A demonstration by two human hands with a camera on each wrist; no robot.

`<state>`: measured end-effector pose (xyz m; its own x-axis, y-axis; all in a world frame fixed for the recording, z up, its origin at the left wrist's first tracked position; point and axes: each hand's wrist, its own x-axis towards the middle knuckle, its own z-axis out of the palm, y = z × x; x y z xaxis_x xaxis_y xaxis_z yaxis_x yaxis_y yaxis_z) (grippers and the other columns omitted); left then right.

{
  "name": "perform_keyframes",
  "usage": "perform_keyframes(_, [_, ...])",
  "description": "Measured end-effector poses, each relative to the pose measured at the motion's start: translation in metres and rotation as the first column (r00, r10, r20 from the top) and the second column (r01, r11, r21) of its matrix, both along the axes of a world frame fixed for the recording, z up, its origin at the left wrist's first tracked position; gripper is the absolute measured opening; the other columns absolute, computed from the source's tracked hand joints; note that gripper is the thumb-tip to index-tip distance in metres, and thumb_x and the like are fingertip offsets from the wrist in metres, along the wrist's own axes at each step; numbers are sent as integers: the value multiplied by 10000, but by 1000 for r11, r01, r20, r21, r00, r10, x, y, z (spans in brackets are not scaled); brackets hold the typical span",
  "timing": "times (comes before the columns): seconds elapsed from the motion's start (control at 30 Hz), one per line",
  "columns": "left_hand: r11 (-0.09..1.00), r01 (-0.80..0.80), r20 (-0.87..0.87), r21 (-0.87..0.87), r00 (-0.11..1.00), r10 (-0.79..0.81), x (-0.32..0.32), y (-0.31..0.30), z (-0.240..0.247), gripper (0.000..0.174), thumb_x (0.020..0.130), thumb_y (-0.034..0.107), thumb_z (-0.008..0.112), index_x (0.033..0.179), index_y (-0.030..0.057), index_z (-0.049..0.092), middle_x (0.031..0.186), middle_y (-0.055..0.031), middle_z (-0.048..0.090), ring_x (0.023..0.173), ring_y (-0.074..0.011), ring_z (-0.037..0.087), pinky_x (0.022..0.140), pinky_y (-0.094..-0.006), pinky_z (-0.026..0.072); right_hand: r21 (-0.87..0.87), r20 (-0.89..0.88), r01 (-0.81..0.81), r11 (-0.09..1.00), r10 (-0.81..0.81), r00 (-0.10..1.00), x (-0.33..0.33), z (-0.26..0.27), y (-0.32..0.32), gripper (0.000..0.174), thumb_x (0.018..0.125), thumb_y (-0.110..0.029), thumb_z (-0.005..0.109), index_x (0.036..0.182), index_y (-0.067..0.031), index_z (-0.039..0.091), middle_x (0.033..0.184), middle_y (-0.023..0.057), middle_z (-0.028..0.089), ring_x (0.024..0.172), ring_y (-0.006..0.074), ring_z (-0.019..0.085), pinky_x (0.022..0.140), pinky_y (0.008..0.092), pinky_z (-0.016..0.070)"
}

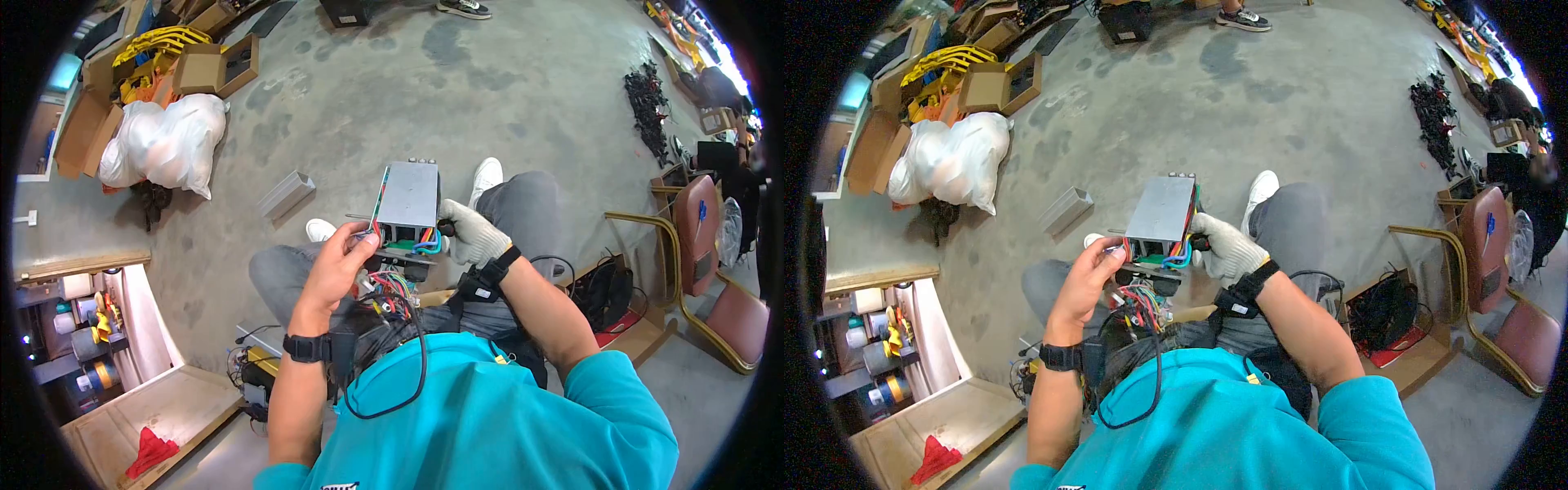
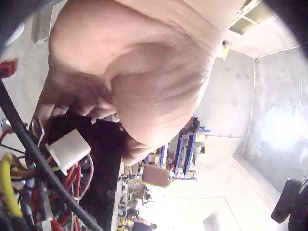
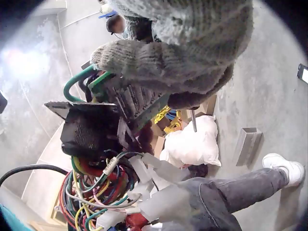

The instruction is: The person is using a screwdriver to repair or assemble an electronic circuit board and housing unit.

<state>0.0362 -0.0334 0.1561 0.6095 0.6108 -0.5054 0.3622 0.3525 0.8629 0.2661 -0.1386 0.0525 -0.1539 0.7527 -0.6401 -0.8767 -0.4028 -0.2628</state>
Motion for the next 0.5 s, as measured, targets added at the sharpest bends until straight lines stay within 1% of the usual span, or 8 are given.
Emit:
perform_keyframes(0.03, [1000, 9, 0, 8, 1000, -9, 3, -1, 1, 435, 1034, 260, 662, 1350, -29, 589, 1078, -28, 676, 976, -82, 595, 882, -274, 477, -3, -27, 26, 1000, -26, 999, -1, -1, 1, 256, 979, -240, 622, 1163, -71, 679, 962, 56, 733, 752, 136, 716, 589, 242, 587])
perform_keyframes(0.07, [999, -37, 32, 1, 999, 37, 4, -3, 0, 399, 1028, 234, 666, 1316, -32, 594, 1027, -16, 668, 915, -81, 589, 851, -260, 471, -6, -23, 29, 1000, -29, 999, -4, -1, -1, 256, 979, -240, 622, 1163, -71, 679, 962, 56, 733, 752, 136, 716, 589, 242, 587])
perform_keyframes(0.13, [999, -52, 43, 8, 998, 51, 9, -4, 8, 393, 1023, 189, 672, 1314, -56, 570, 1042, -48, 679, 921, -88, 610, 845, -260, 496, -16, -87, 91, 996, -92, 992, -9, 13, -1, 282, 991, -216, 581, 1176, -18, 658, 993, 107, 737, 821, 197, 749, 704, 301, 654])
perform_keyframes(0.17, [998, -69, 44, 14, 997, 69, 9, -6, 12, 391, 1018, 144, 677, 1311, -81, 546, 1056, -79, 690, 927, -95, 630, 838, -260, 520, -15, -85, 90, 996, -91, 992, -10, 13, -1, 282, 991, -216, 581, 1176, -18, 658, 993, 107, 737, 821, 197, 749, 704, 301, 654])
perform_keyframes(0.23, [996, -90, 69, 5, 994, 90, 9, -7, 14, 382, 1013, 124, 677, 1306, -80, 543, 1053, -79, 690, 926, -96, 632, 830, -256, 521, 23, -84, 72, 997, -70, 994, -9, 9, -1, 305, 1001, -201, 544, 1191, 20, 635, 1030, 150, 734, 876, 252, 763, 782, 365, 668])
perform_keyframes(0.27, [994, -108, 89, -9, 990, 108, 8, -9, 15, 373, 1007, 104, 678, 1300, -79, 539, 1050, -80, 689, 925, -97, 633, 822, -252, 522, 36, -141, 85, 996, -79, 987, -9, 7, -2, 324, 1007, -190, 526, 1231, 25, 621, 1090, 185, 729, 909, 282, 764, 834, 407, 662])
perform_keyframes(0.37, [992, -120, 101, 40, 988, 115, 9, -13, 20, 384, 1009, 99, 672, 1316, -84, 531, 1063, -89, 692, 930, -99, 636, 823, -253, 526, 101, -250, 77, 992, -50, 967, -12, 12, 0, 340, 1032, -210, 529, 1270, 15, 619, 1141, 192, 727, 982, 293, 757, 880, 432, 649])
perform_keyframes(0.5, [987, -127, 99, 99, 988, 117, 10, -18, 28, 423, 1002, 95, 672, 1344, -99, 515, 1099, -107, 694, 956, -104, 645, 840, -249, 527, 124, -163, 33, 992, -13, 986, -15, 16, -2, 371, 1060, -261, 538, 1313, 0, 616, 1196, 173, 723, 1057, 287, 741, 931, 441, 629])
